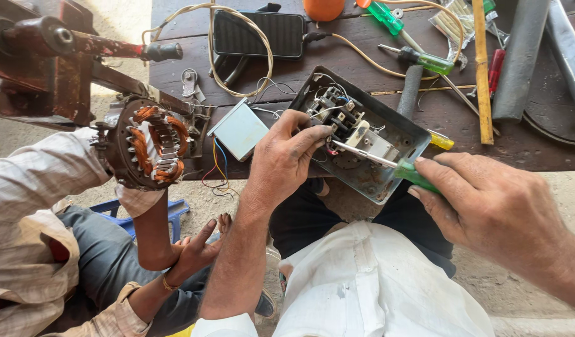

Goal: The person uses a screwdriver to tighten connections on a small electrical box while another person holds a motor stator nearby. The person then picks up a coil of white wire and uses pliers to cut a length.

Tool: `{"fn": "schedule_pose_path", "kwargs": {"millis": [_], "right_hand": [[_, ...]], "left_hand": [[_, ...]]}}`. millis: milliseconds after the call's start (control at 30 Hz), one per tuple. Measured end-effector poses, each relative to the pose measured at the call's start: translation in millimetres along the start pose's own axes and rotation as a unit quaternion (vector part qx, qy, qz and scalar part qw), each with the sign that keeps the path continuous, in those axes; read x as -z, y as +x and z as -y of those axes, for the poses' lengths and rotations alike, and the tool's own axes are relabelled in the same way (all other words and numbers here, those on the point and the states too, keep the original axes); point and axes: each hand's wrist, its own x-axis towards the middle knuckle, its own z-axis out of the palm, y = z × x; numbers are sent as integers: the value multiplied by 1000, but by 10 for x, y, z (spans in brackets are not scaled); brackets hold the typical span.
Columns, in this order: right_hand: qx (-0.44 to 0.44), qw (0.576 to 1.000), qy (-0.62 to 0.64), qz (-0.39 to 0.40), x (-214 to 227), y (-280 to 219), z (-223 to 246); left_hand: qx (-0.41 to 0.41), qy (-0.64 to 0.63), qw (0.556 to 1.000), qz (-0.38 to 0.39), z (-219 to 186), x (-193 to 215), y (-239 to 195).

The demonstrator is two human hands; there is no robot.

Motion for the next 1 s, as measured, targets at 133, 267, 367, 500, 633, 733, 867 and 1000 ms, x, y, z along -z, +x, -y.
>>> {"fn": "schedule_pose_path", "kwargs": {"millis": [133,267,367,500,633,733,867,1000], "right_hand": [[-10,1000,17,5,37,40,9],[-21,999,7,24,60,34,16],[-41,997,26,67,20,42,1],[-49,997,10,66,6,54,-7],[-49,997,-13,66,36,84,33],[-39,996,-28,78,72,117,62],[-24,996,-32,84,127,153,97],[16,984,-124,131,205,188,152]], "left_hand": [[21,-68,997,-34,15,-37,-91],[9,-45,997,-68,-3,-114,-152],[-3,11,998,-63,18,-131,-156],[-25,82,994,-66,50,-117,-153],[-25,69,996,-57,75,-135,-154],[-23,55,997,-44,109,-142,-124],[-28,48,998,-36,131,-109,-106],[-17,15,999,-47,128,-97,-102]]}}
